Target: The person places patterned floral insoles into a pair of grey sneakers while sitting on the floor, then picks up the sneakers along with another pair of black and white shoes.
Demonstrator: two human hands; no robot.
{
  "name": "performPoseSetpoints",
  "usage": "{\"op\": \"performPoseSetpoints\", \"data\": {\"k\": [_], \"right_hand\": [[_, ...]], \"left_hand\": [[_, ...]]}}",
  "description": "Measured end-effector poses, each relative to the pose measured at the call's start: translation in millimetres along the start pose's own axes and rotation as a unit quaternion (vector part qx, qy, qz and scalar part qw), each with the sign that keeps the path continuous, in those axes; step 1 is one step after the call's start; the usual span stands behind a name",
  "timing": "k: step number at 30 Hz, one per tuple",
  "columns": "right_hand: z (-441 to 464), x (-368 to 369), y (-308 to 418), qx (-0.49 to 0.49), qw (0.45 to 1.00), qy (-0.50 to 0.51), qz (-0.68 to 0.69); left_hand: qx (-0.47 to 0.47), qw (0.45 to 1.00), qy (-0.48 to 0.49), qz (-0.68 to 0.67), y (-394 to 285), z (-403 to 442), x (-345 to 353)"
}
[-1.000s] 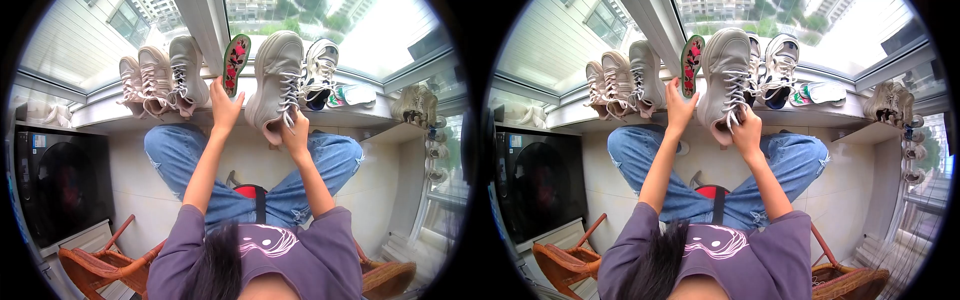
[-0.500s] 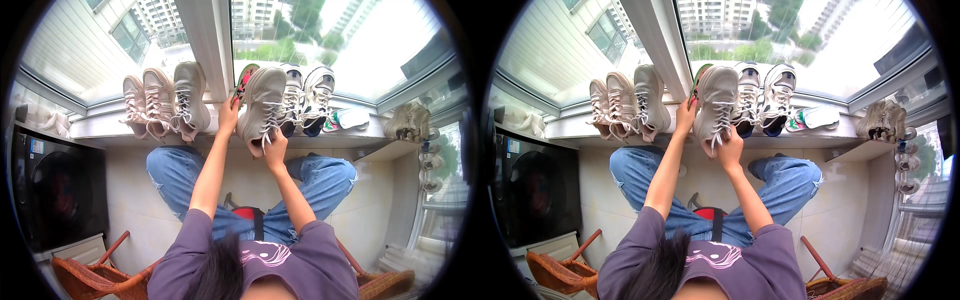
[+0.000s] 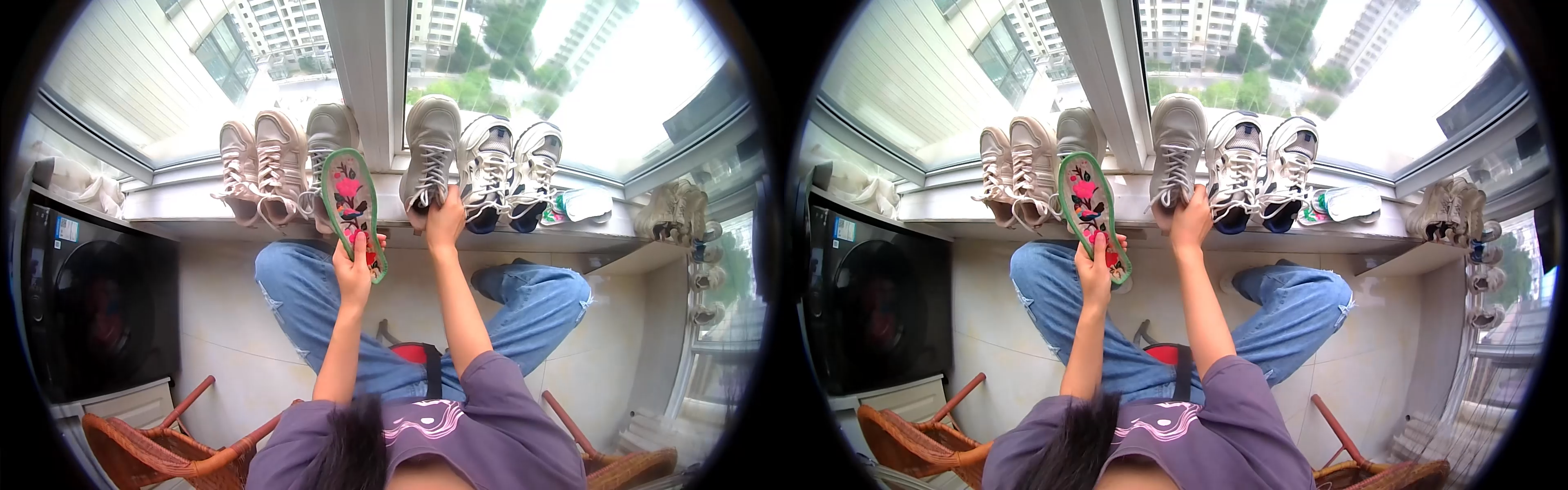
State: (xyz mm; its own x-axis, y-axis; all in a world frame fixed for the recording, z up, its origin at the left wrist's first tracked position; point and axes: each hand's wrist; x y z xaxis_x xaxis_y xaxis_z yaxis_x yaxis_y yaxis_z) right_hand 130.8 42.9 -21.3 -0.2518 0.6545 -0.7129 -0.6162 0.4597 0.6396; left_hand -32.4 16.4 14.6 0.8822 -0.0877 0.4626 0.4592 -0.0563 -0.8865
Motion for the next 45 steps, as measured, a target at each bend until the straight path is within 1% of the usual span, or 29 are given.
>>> {"op": "performPoseSetpoints", "data": {"k": [1,6,9,10,12,13,14,15,16,17,18,19,20,21,22,23,24,26,28,30,32,34,36,39,40,41,42,44,45], "right_hand": [[3.1,0.6,-1.8,0.007,0.998,0.055,-0.014],[-13.0,-9.2,2.5,0.001,0.998,0.058,0.010],[-36.6,-37.0,7.7,-0.023,0.995,0.053,0.079],[-45.4,-61.5,24.1,0.012,0.983,0.091,0.157],[-63.8,-68.7,23.0,-0.064,0.956,0.153,0.244],[-69.0,-66.4,30.3,-0.103,0.929,0.148,0.322],[-70.7,-63.6,35.3,-0.105,0.928,0.154,0.323],[-71.0,-60.3,40.1,-0.047,0.882,0.223,0.413],[-71.6,-57.8,43.7,0.014,0.820,0.287,0.496],[-68.5,-56.5,40.6,0.073,0.783,0.342,0.514],[-67.6,-53.1,50.7,0.074,0.798,0.304,0.515],[-64.4,-51.5,56.2,0.083,0.789,0.298,0.531],[-61.6,-50.5,58.7,0.095,0.780,0.292,0.546],[-56.2,-51.8,62.7,0.066,0.772,0.323,0.543],[-53.2,-54.7,66.7,0.066,0.771,0.326,0.543],[-50.4,-60.1,69.8,0.112,0.708,0.394,0.576],[-48.4,-67.0,75.5,0.157,0.636,0.455,0.603],[-45.2,-67.7,76.2,0.164,0.620,0.477,0.601],[-46.1,-65.0,75.8,0.164,0.595,0.483,0.621],[-47.2,-65.9,79.2,0.164,0.589,0.486,0.625],[-48.2,-66.6,83.1,0.170,0.586,0.462,0.644],[-46.7,-67.2,82.4,0.163,0.596,0.469,0.631],[-47.8,-68.5,80.3,0.156,0.617,0.479,0.605],[-46.9,-65.6,82.2,0.170,0.607,0.453,0.631],[-45.8,-64.7,80.7,0.176,0.598,0.437,0.649],[-44.5,-63.0,77.6,0.164,0.627,0.449,0.615],[-43.8,-58.6,74.9,0.163,0.627,0.450,0.615],[-47.6,-52.3,68.3,0.083,0.748,0.388,0.532],[-46.3,-61.1,75.4,0.081,0.735,0.396,0.544]], "left_hand": [[-0.019,1.000,0.005,-0.011,-1.2,0.4,-1.4],[-0.029,0.999,-0.005,-0.044,-2.9,3.6,-1.8],[-0.033,0.998,-0.011,-0.054,-4.0,3.0,-1.9],[-0.051,0.996,0.014,-0.076,-1.1,2.3,-3.9],[-0.068,0.992,0.031,-0.098,-2.6,-2.6,-0.8],[-0.065,0.994,0.051,-0.065,-8.1,-6.5,5.2],[-0.061,0.995,0.071,-0.032,-10.4,-9.3,10.4],[0.017,0.995,0.072,0.066,-2.1,-9.7,10.1],[0.003,0.993,0.085,0.081,2.8,-12.4,6.7],[0.009,0.990,0.093,0.103,7.0,-16.1,3.5],[0.016,0.987,0.100,0.126,2.2,-18.0,3.7],[0.019,0.987,0.093,0.128,1.8,-19.5,-2.7],[-0.014,0.975,0.142,0.169,3.0,-22.2,-11.9],[-0.047,0.958,0.192,0.208,-3.3,-22.9,-15.9],[-0.048,0.959,0.189,0.208,-9.4,-24.5,-18.7],[-0.137,0.971,0.180,0.081,-16.4,-26.9,-21.1],[-0.223,0.959,0.168,-0.047,-23.5,-27.9,-23.1],[-0.214,0.958,0.182,-0.059,-25.7,-26.0,-29.7],[-0.259,0.918,0.226,-0.198,-35.4,-28.0,-29.3],[-0.273,0.910,0.226,-0.216,-37.4,-32.8,-21.9],[-0.300,0.852,0.214,-0.372,-36.8,-33.6,-15.9],[-0.299,0.849,0.228,-0.372,-34.1,-33.5,-16.8],[-0.347,0.807,0.262,-0.400,-35.5,-34.2,-18.1],[-0.370,0.790,0.197,-0.447,-25.6,-35.3,-25.0],[-0.370,0.791,0.195,-0.448,-27.1,-37.2,-24.5],[-0.331,0.848,0.221,-0.350,-30.2,-38.8,-23.1],[-0.287,0.893,0.245,-0.246,-36.2,-38.5,-20.0],[-0.295,0.895,0.229,-0.243,-38.1,-37.2,-23.6],[-0.297,0.888,0.254,-0.241,-32.5,-34.8,-29.1]]}}
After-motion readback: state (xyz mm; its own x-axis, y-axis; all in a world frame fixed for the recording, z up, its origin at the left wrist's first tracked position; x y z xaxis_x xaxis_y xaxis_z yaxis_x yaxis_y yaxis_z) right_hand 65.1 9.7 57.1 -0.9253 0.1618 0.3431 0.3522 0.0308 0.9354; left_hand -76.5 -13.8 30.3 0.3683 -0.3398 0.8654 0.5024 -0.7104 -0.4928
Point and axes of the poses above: each hand's wrist, its own z-axis towards the middle knuckle, its own x-axis out of the palm, y = z × x, and after that the axes turned 10 degrees about -z, right-handed
